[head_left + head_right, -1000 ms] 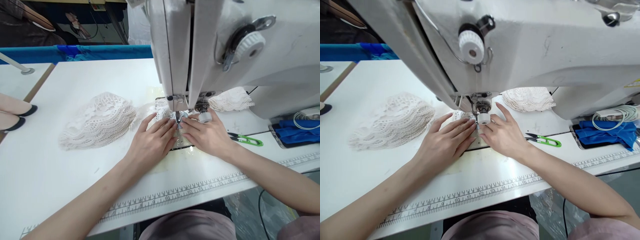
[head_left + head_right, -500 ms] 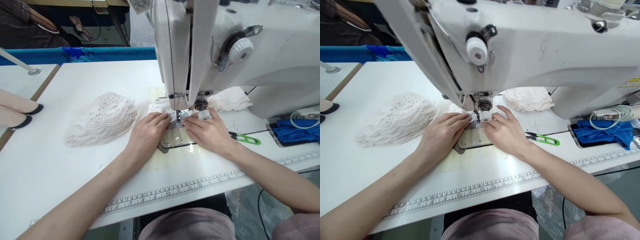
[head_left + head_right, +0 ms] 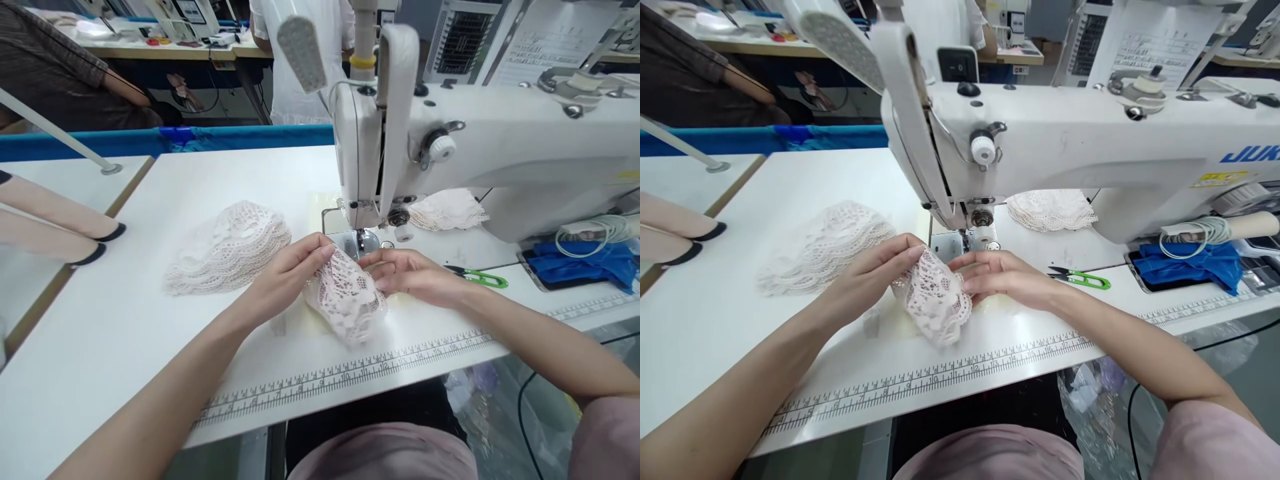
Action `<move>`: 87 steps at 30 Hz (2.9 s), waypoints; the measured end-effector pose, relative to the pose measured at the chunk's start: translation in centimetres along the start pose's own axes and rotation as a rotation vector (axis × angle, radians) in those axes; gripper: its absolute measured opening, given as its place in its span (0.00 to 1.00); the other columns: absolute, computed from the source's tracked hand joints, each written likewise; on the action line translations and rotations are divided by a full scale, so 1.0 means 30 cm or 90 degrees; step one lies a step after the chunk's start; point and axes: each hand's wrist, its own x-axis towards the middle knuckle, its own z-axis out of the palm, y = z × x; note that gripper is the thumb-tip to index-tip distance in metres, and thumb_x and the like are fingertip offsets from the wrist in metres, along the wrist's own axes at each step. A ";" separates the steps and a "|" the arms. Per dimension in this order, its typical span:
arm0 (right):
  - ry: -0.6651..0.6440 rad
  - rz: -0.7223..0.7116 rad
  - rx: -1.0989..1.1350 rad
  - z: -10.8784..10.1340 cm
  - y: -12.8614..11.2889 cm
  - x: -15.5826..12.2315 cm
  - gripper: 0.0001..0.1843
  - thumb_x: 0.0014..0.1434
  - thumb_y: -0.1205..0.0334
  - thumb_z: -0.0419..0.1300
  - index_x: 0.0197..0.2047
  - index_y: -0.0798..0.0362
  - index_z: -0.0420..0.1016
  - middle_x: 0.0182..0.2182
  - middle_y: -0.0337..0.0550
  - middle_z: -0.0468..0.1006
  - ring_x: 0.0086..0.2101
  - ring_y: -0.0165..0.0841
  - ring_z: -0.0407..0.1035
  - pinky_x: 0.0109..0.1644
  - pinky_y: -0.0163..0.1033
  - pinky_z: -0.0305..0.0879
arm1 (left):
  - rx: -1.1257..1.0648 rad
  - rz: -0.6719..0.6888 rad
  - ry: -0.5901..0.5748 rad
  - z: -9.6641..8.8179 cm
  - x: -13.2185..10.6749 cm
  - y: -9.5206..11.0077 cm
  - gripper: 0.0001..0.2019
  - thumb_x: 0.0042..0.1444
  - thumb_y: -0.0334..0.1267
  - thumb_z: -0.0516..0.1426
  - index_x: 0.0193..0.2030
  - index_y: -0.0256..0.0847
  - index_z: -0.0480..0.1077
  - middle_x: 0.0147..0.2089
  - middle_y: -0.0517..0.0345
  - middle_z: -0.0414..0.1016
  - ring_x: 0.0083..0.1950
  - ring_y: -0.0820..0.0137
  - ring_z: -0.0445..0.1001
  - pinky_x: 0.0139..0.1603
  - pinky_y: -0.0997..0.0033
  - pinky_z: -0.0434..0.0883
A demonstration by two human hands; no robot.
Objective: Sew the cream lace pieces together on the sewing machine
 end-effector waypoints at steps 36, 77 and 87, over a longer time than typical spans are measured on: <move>0.080 -0.024 -0.138 0.001 -0.006 -0.012 0.05 0.56 0.66 0.65 0.37 0.56 0.76 0.26 0.34 0.76 0.23 0.21 0.69 0.27 0.27 0.68 | -0.004 -0.145 -0.064 0.031 -0.001 0.000 0.11 0.51 0.45 0.65 0.36 0.43 0.71 0.30 0.63 0.73 0.31 0.73 0.71 0.33 0.73 0.68; 0.057 0.008 -0.095 0.049 0.033 0.007 0.14 0.61 0.58 0.61 0.49 0.53 0.71 0.35 0.39 0.79 0.23 0.28 0.75 0.24 0.33 0.74 | -0.486 -0.315 -0.060 0.030 0.011 -0.024 0.08 0.57 0.34 0.61 0.44 0.38 0.73 0.36 0.55 0.79 0.35 0.70 0.78 0.34 0.73 0.76; 0.065 0.032 -0.096 0.047 0.034 0.006 0.21 0.58 0.57 0.65 0.52 0.52 0.70 0.34 0.39 0.80 0.25 0.28 0.75 0.27 0.34 0.74 | -0.476 -0.291 -0.079 0.031 0.002 -0.024 0.09 0.57 0.36 0.62 0.45 0.40 0.73 0.38 0.54 0.79 0.36 0.70 0.78 0.36 0.73 0.76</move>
